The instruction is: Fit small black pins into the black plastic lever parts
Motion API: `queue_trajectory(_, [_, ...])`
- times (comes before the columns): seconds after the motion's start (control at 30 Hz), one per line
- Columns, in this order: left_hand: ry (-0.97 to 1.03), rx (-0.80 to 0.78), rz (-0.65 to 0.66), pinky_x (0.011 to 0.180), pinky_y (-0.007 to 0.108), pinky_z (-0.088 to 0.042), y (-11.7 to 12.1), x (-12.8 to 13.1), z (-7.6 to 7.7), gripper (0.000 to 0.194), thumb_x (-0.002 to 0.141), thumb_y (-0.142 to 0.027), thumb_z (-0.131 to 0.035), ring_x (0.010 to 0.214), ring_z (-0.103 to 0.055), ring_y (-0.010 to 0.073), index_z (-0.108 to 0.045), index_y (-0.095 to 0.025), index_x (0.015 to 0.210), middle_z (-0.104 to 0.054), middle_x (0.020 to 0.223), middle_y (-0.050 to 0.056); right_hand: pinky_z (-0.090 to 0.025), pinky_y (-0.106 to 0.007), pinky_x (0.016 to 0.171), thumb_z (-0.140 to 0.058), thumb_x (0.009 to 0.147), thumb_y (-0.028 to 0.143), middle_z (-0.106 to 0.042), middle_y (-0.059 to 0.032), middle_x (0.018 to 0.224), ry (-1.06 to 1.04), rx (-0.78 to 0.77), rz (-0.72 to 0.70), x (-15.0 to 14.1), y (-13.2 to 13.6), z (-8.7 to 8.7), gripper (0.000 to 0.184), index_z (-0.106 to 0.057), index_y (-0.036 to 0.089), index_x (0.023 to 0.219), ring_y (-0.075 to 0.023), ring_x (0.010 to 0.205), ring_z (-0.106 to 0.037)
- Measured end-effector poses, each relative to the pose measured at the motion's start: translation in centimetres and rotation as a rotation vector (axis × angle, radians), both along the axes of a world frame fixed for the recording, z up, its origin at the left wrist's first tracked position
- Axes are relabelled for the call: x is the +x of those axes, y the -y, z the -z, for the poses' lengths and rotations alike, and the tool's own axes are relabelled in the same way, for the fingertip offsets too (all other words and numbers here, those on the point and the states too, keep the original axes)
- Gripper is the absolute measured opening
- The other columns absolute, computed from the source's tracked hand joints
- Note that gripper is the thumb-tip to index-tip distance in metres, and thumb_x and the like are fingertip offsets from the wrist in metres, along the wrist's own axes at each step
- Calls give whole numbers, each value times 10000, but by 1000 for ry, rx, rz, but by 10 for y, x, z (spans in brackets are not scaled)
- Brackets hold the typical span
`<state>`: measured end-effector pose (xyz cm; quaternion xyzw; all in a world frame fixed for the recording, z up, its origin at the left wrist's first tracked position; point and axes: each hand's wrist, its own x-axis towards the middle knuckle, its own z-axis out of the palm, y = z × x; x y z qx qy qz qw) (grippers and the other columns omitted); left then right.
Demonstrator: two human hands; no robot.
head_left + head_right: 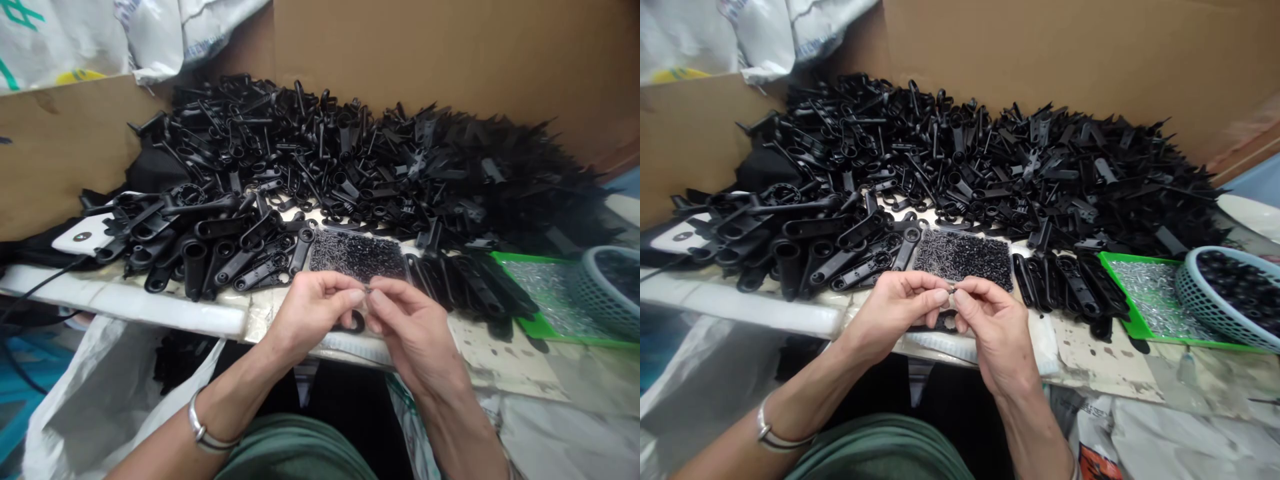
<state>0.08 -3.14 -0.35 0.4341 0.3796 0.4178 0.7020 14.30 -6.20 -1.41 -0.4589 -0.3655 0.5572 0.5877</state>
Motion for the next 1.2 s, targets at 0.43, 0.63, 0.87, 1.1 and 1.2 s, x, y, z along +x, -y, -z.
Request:
queue_trajectory(0.43, [-12, 107, -39, 460, 166, -432, -1, 2, -4, 37, 776, -114, -656, 455, -516, 64, -687, -103, 760, -577, 510, -26, -587, -266, 584, -704, 832, 212, -708, -9, 722, 760, 235, 231, -1, 8, -18, 75, -729, 209, 902, -173, 625, -676])
queue_trajectory(0.63, [-30, 132, -57, 463, 174, -442, -1, 4, -1, 43, 779, -109, -658, 458, -512, 68, -691, -114, 751, -568, 496, -28, -584, -315, 644, -647, 885, 260, -712, -13, 782, 1084, 411, 224, 2, 6, -14, 78, -708, 227, 921, -181, 656, -682])
queue_trajectory(0.87, [-57, 143, -57, 470, 161, -442, -2, 3, 4, 52, 796, -84, -642, 466, -525, 64, -685, -99, 772, -564, 497, -34, -555, -285, 623, -641, 890, 232, -705, -11, 782, 1096, 413, 201, 1, 3, -5, 69, -688, 205, 932, -161, 643, -674])
queue_trajectory(1.1, [-516, 587, -15, 702, 245, -520, 4, -22, 3, 125, 867, -159, -618, 779, -653, 147, -699, -143, 960, -706, 862, 33, -519, -203, 541, -659, 876, 239, -674, 31, 666, 948, 284, 68, 10, 5, -8, 54, -689, 204, 905, -115, 550, -634])
queue_trajectory(1.2, [-870, 936, 27, 895, 338, -489, 17, -37, 6, 154, 878, -146, -604, 1027, -608, 221, -658, -153, 1022, -657, 1116, 81, -489, -203, 495, -655, 867, 249, -640, 44, 594, 964, 224, -3, 20, 9, -4, 58, -699, 210, 871, -116, 507, -605])
